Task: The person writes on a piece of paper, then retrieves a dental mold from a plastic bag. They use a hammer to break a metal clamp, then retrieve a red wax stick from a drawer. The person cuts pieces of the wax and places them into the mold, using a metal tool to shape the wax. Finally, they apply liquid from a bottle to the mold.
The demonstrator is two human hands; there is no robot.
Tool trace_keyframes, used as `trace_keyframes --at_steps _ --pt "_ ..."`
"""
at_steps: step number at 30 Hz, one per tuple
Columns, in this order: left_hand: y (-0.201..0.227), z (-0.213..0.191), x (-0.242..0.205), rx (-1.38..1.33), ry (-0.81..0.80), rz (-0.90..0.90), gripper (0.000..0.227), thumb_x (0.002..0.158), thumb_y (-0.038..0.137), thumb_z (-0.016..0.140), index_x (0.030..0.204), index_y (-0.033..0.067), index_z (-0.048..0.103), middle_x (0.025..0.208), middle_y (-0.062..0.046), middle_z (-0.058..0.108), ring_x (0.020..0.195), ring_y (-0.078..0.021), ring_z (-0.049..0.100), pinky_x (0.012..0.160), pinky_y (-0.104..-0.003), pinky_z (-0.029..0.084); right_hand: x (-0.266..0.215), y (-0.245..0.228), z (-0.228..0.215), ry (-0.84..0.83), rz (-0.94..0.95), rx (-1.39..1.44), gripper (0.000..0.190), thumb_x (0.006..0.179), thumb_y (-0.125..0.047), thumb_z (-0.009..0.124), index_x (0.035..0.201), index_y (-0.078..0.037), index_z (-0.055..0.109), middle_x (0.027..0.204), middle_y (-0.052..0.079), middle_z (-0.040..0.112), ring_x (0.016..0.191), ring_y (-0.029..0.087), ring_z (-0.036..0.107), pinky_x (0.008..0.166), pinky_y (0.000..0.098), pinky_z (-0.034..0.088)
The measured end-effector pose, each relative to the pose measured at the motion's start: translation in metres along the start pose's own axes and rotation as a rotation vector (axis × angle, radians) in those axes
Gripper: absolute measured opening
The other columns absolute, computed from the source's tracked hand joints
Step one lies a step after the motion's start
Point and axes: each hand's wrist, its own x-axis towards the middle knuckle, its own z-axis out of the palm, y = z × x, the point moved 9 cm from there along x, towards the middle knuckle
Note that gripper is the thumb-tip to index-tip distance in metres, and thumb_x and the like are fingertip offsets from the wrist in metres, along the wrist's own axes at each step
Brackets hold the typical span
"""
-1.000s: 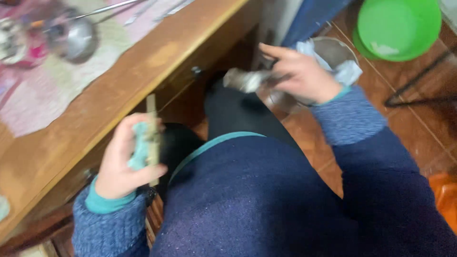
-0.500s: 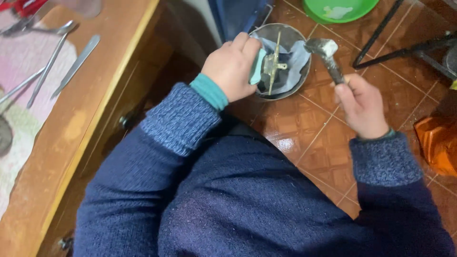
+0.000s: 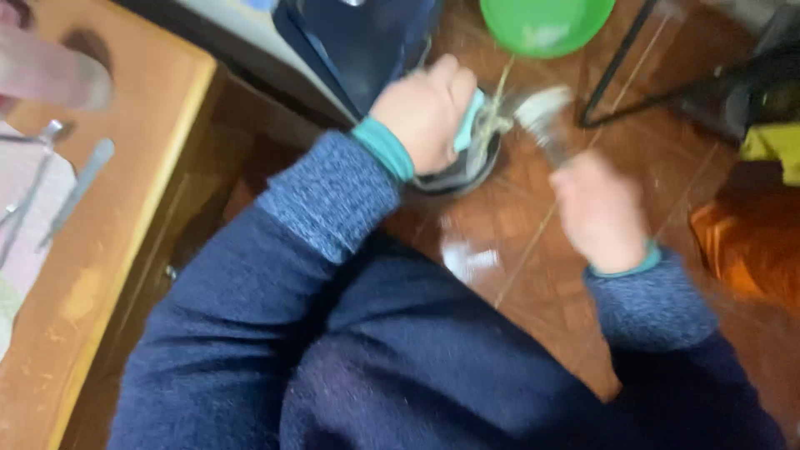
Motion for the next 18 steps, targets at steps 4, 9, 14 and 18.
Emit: trace_keyframes --at_steps 4,9,14,18 --pt "-0.007 0.023 -0.002 -0.060 -0.125 -0.045 0.069 0.064 0.016 0.087 0.123 -0.0003 0.053 0.117 -0.022 0.057 0.086 -0.0383 0.067 0.069 -0.048 0.057 -0.005 0.004 -0.013 0.074 0.019 0.076 0.021 0.115 -0.025 0.053 0.109 -0.005 0.055 0.081 0.009 0.051 0.068 0.019 0.047 0.062 0.0311 0.040" --pt "0.004 0.003 0.011 -0.045 -0.031 0.024 0.068 0.061 0.018 0.088 0.117 -0.0005 0.055 0.112 -0.020 0.059 0.093 -0.0390 0.065 0.073 -0.046 0.057 -0.004 0.004 -0.032 0.230 0.066 0.115 0.021 0.112 -0.024 0.047 0.104 -0.005 0.053 0.079 0.014 0.051 0.067 0.030 0.047 0.061 0.0376 0.038" --pt "0.009 0.011 0.015 0.001 -0.016 0.116 0.064 0.061 0.016 0.086 0.115 0.0001 0.056 0.107 -0.019 0.058 0.091 -0.0382 0.065 0.074 -0.045 0.057 -0.002 0.012 -0.008 0.038 -0.154 -0.493 0.023 0.113 -0.020 0.054 0.099 -0.002 0.055 0.087 0.021 0.059 0.080 0.039 0.061 0.067 0.0448 0.048" --pt "0.014 0.005 0.012 -0.074 0.026 0.095 0.058 0.065 0.018 0.084 0.113 0.0008 0.056 0.106 -0.020 0.058 0.090 -0.0393 0.065 0.073 -0.049 0.056 -0.025 0.035 -0.031 0.200 0.074 -0.020 0.027 0.115 -0.019 0.050 0.096 0.000 0.049 0.079 0.025 0.045 0.070 0.043 0.041 0.063 0.0489 0.033"
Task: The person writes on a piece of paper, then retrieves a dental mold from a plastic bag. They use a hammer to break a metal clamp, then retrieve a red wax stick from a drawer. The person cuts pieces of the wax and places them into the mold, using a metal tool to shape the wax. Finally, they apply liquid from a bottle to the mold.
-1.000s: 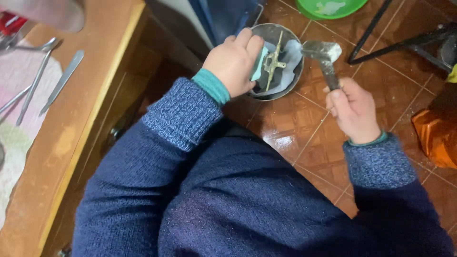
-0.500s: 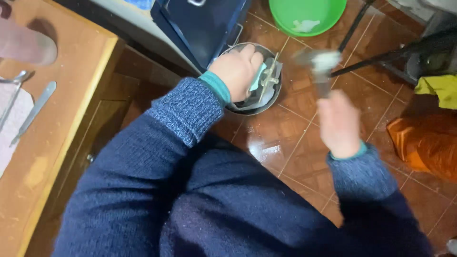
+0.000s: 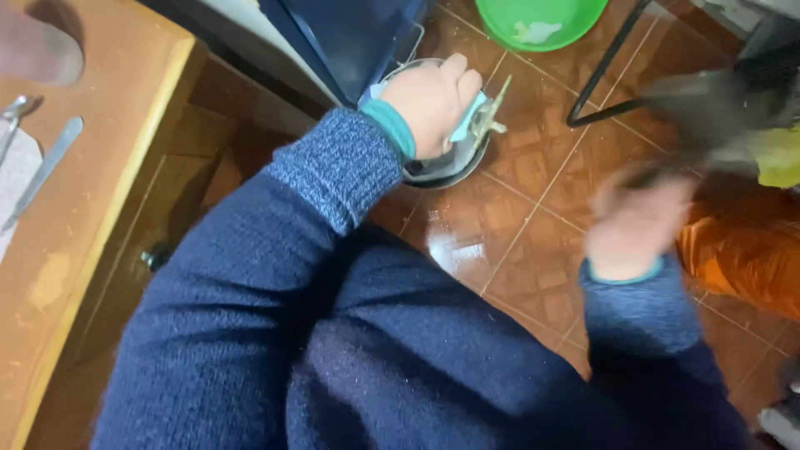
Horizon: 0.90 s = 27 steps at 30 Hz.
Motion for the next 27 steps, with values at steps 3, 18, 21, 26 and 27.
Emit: trace_keyframes --at_steps 3,18,21,26,27 --pt "-0.007 -0.002 0.005 -0.010 -0.008 0.039 0.061 0.062 0.016 0.083 0.115 0.0012 0.056 0.109 -0.022 0.058 0.087 -0.0402 0.066 0.072 -0.049 0.056 0.016 -0.016 0.025 -0.064 -0.152 -0.245 0.022 0.111 -0.019 0.053 0.097 -0.002 0.054 0.081 0.023 0.054 0.073 0.041 0.053 0.064 0.0472 0.041" --pt "-0.003 0.003 -0.017 -0.399 0.107 0.048 0.066 0.074 0.023 0.089 0.128 0.0052 0.054 0.121 -0.018 0.057 0.104 -0.0380 0.066 0.085 -0.045 0.055 0.055 -0.003 0.109 -0.255 0.248 0.939 0.023 0.098 0.010 0.065 0.094 -0.007 0.051 0.109 0.015 0.068 0.098 0.021 0.074 0.078 0.0319 0.060" --pt "-0.034 -0.019 -0.047 -0.515 0.270 -0.066 0.074 0.074 0.025 0.093 0.133 0.0055 0.053 0.127 -0.017 0.057 0.115 -0.0352 0.063 0.098 -0.043 0.052 0.063 0.000 0.109 -0.176 0.299 1.011 0.023 0.100 0.011 0.064 0.097 -0.008 0.051 0.107 0.021 0.071 0.094 0.026 0.076 0.070 0.0327 0.059" --pt "-0.031 -0.098 -0.153 -0.563 0.436 -0.334 0.082 0.076 0.032 0.097 0.138 0.0056 0.052 0.131 -0.015 0.057 0.127 -0.0331 0.059 0.112 -0.041 0.049 0.065 0.009 0.098 -0.152 0.368 1.010 0.021 0.102 0.007 0.065 0.099 -0.009 0.050 0.111 0.022 0.073 0.093 0.030 0.078 0.067 0.0326 0.060" --pt "-0.020 -0.120 -0.180 -0.365 0.426 -0.388 0.086 0.073 0.036 0.100 0.138 0.0045 0.053 0.132 -0.016 0.057 0.127 -0.0350 0.058 0.111 -0.042 0.049 0.063 0.009 0.097 -0.135 0.376 0.977 0.020 0.103 0.005 0.064 0.102 -0.010 0.051 0.112 0.021 0.073 0.095 0.030 0.078 0.071 0.0339 0.063"
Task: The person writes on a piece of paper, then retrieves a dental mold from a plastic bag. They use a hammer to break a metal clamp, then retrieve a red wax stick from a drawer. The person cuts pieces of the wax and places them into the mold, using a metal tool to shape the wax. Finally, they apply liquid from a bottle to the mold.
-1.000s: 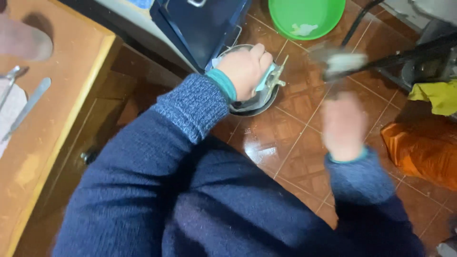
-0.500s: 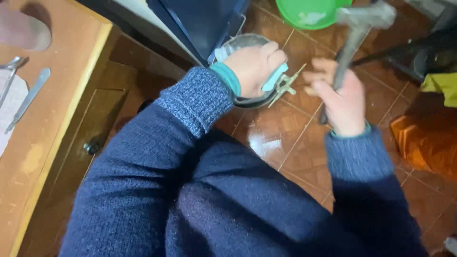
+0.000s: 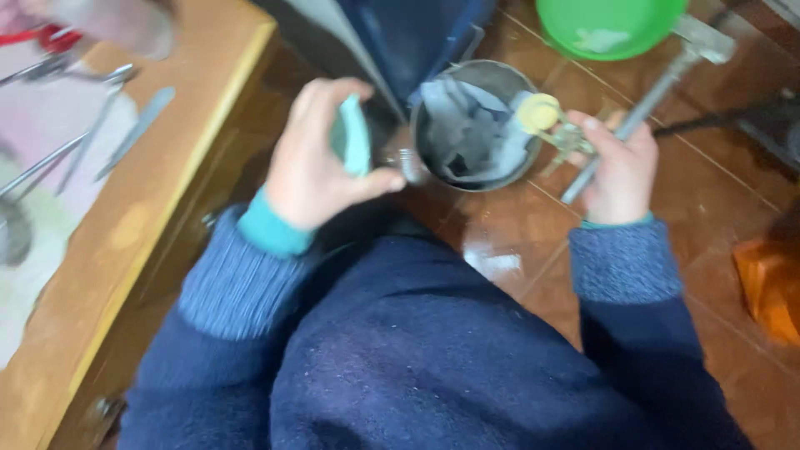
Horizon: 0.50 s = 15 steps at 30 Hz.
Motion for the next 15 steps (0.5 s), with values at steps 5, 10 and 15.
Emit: trace_keyframes --at_steps 5,10,15 --pt "0.005 -0.138 -0.116 0.620 0.282 -0.287 0.087 0.071 0.037 0.101 0.137 0.0021 0.056 0.132 -0.019 0.055 0.125 -0.0382 0.057 0.108 -0.045 0.050 0.011 0.031 -0.021 -0.038 -0.008 -0.031 0.020 0.112 0.004 0.065 0.111 -0.009 0.051 0.118 0.023 0.073 0.101 0.031 0.076 0.074 0.0333 0.061" --pt "-0.055 -0.192 -0.185 0.813 0.362 -0.565 0.083 0.078 0.034 0.098 0.144 -0.0004 0.059 0.128 -0.023 0.056 0.119 -0.0410 0.055 0.103 -0.048 0.047 0.014 0.049 -0.024 -0.028 -0.004 0.027 0.018 0.112 0.006 0.063 0.109 -0.006 0.050 0.116 0.023 0.072 0.102 0.034 0.077 0.080 0.0373 0.063" --pt "-0.076 -0.185 -0.185 0.782 0.244 -0.477 0.083 0.084 0.033 0.094 0.151 0.0000 0.057 0.133 -0.022 0.058 0.126 -0.0424 0.051 0.110 -0.050 0.043 0.003 0.043 -0.016 -0.009 -0.027 0.033 0.020 0.113 0.007 0.062 0.106 -0.006 0.050 0.113 0.024 0.072 0.097 0.034 0.077 0.069 0.0332 0.060"
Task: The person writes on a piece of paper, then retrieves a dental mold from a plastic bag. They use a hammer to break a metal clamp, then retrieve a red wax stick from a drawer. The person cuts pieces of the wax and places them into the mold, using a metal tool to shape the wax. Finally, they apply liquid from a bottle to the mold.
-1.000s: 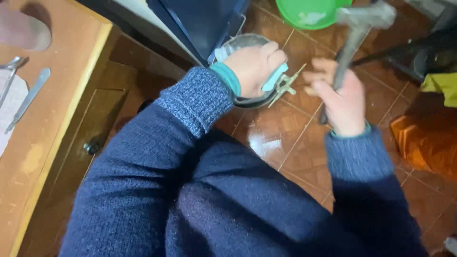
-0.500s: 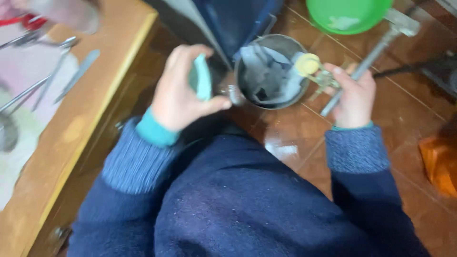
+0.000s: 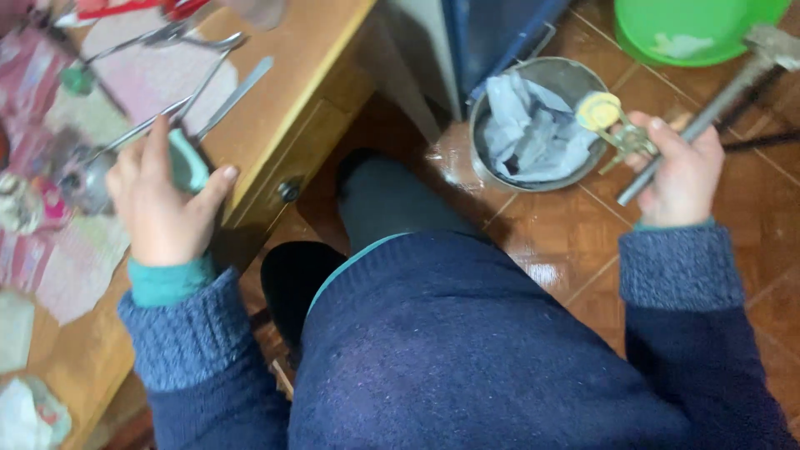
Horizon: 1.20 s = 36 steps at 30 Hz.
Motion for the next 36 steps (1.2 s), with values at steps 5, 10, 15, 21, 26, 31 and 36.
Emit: trace_keyframes --at_steps 5,10,15,21,26,31,36 --pt "0.050 -0.017 0.006 0.068 0.020 0.065 0.079 0.083 0.032 0.092 0.148 -0.0001 0.060 0.138 -0.022 0.059 0.128 -0.0423 0.049 0.110 -0.052 0.040 -0.008 -0.010 0.003 0.061 -0.039 0.006 0.020 0.107 0.008 0.062 0.107 -0.009 0.052 0.112 0.023 0.072 0.096 0.034 0.078 0.067 0.0333 0.061" --pt "0.180 -0.012 0.004 -0.202 0.034 0.363 0.044 0.095 0.029 0.085 0.128 0.0037 0.069 0.125 -0.014 0.068 0.120 -0.0341 0.060 0.107 -0.045 0.045 -0.012 0.005 0.000 0.092 0.000 0.048 0.023 0.100 0.009 0.062 0.100 -0.012 0.052 0.109 0.014 0.071 0.095 0.028 0.076 0.066 0.0348 0.061" --pt "0.301 0.188 0.005 -1.007 -0.576 0.502 0.068 0.090 0.034 0.083 0.140 0.0028 0.048 0.135 -0.020 0.061 0.125 -0.0314 0.062 0.107 -0.042 0.049 -0.029 0.038 0.033 0.141 0.054 0.291 0.021 0.098 0.008 0.063 0.098 -0.012 0.054 0.103 0.011 0.069 0.089 0.023 0.071 0.075 0.0379 0.063" --pt "0.380 0.268 -0.001 -1.763 -0.838 0.111 0.088 0.095 0.016 0.073 0.163 0.0113 0.016 0.152 -0.018 0.046 0.134 -0.0285 0.053 0.112 -0.040 0.047 -0.055 0.052 0.073 0.134 0.081 0.411 0.019 0.099 0.003 0.064 0.096 -0.013 0.055 0.099 0.006 0.067 0.085 0.019 0.068 0.078 0.0359 0.062" --pt "0.366 0.340 0.019 -1.948 -0.937 -0.305 0.058 0.103 0.001 0.053 0.159 0.0090 0.038 0.147 -0.014 0.056 0.119 -0.0311 0.068 0.095 -0.037 0.059 -0.049 0.057 0.038 0.040 0.223 0.017 0.008 0.101 -0.005 0.061 0.102 -0.013 0.058 0.087 0.003 0.060 0.068 0.012 0.059 0.058 0.0284 0.052" --pt "0.352 0.397 0.029 -1.802 -1.036 -0.571 0.057 0.098 -0.003 0.048 0.153 0.0090 0.044 0.130 -0.013 0.067 0.097 -0.0318 0.077 0.074 -0.034 0.062 -0.033 0.052 -0.003 0.001 0.013 -0.562 0.015 0.115 -0.016 0.054 0.119 -0.003 0.061 0.089 -0.002 0.056 0.073 0.005 0.054 0.063 0.0224 0.045" --pt "0.351 0.419 0.030 -1.683 -1.113 -0.605 0.054 0.097 0.000 0.047 0.150 0.0086 0.046 0.124 -0.015 0.070 0.087 -0.0323 0.078 0.064 -0.033 0.062 -0.034 0.022 0.023 -0.063 -0.076 -0.702 0.023 0.108 -0.019 0.058 0.121 0.000 0.056 0.087 -0.002 0.057 0.074 0.006 0.054 0.062 0.0265 0.045"
